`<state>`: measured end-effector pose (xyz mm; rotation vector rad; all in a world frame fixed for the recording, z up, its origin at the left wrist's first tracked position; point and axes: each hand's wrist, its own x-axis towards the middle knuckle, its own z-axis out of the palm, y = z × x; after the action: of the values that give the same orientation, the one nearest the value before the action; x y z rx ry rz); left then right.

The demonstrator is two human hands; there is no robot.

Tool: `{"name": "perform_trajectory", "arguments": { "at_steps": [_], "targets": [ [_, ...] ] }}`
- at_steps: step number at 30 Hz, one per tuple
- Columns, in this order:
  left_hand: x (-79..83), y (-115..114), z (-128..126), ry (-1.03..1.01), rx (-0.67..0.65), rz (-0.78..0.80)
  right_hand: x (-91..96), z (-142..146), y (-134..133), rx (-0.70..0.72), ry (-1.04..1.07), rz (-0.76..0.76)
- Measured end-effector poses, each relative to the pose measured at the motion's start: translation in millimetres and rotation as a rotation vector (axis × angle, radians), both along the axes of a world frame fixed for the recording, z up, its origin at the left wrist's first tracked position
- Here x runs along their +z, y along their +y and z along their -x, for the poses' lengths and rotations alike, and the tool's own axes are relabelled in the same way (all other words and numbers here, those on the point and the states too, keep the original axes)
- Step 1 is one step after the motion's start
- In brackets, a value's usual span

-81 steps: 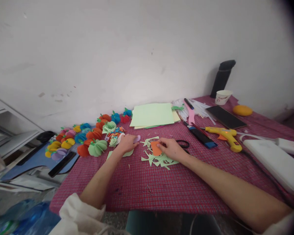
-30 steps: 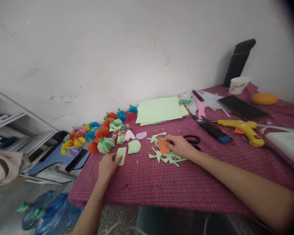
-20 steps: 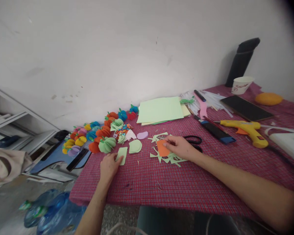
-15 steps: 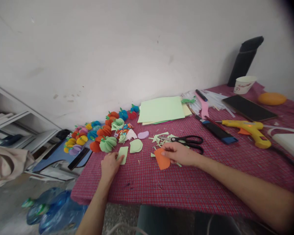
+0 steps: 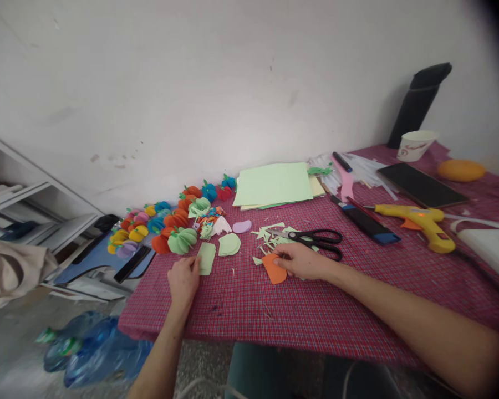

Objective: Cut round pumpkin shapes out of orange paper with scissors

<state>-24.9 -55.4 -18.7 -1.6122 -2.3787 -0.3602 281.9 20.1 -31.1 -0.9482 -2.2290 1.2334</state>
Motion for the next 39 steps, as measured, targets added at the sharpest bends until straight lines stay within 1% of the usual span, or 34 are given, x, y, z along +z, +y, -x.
{"name": "perform_trajectory", "arguments": {
  "at_steps": [2, 4, 6, 8, 9, 11, 14, 15, 17, 20, 22, 24, 26, 28, 30, 33, 39],
  "targets": [
    [5.5, -6.5, -0.2, -0.044, -0.007, -0.131, 0.1, 1.2, 0.0, -0.011, 0.038, -0.003],
    [11.4, -11.1, -2.8, -0.187, 0.01, -0.289, 2.9, 2.1, 0.5, -0.025, 0.109, -0.002],
    [16.6, -12.0, -10.3, -0.455, 0.011, -0.414, 8.6, 1.9, 1.0, -0.05, 0.196, 0.04],
    [20.4, -8.4, -23.9, -0.753, -0.08, -0.483, 15.6, 0.7, 1.1, -0.078, 0.272, 0.145],
    [21.9, -5.1, -33.1, -0.867, -0.124, -0.487, 18.8, -0.1, 1.0, -0.086, 0.305, 0.192],
    [24.3, 3.9, -55.2, -0.991, -0.222, -0.4, 23.8, -1.6, 0.5, -0.092, 0.366, 0.238],
    [26.6, 19.9, -92.7, -1.088, -0.348, -0.23, 27.6, -3.3, 0.1, -0.106, 0.456, 0.178],
    [26.7, 25.2, -104.5, -1.091, -0.385, -0.154, 28.2, -3.8, 0.6, -0.117, 0.478, 0.146],
    [25.9, 34.9, -124.3, -1.075, -0.437, -0.084, 29.0, -5.2, 2.7, -0.147, 0.495, 0.094],
    [22.4, 46.9, -142.8, -1.021, -0.515, -0.006, 28.7, -8.6, 8.6, -0.235, 0.478, 0.041],
    [20.0, 52.8, -149.1, -0.976, -0.559, 0.045, 27.0, -10.9, 12.7, -0.286, 0.466, -0.001],
    [18.3, 56.8, -152.8, -0.954, -0.603, 0.099, 24.5, -12.1, 15.7, -0.291, 0.458, -0.002],
    [17.0, 59.1, -155.0, -0.965, -0.643, 0.145, 21.8, -11.6, 16.7, -0.284, 0.467, 0.057],
    [15.2, 59.5, -155.9, -0.996, -0.668, 0.168, 19.4, -9.8, 16.1, -0.309, 0.493, 0.12],
    [12.8, 58.5, -156.0, -1.038, -0.674, 0.179, 17.2, -7.5, 14.6, -0.37, 0.515, 0.143],
    [8.8, 55.4, -156.5, -1.12, -0.657, 0.193, 13.3, -4.6, 12.6, -0.454, 0.522, 0.127],
    [6.2, 49.5, -161.9, -1.251, -0.618, 0.196, 5.7, -3.2, 11.8, -0.517, 0.503, 0.067]
  ]
}}
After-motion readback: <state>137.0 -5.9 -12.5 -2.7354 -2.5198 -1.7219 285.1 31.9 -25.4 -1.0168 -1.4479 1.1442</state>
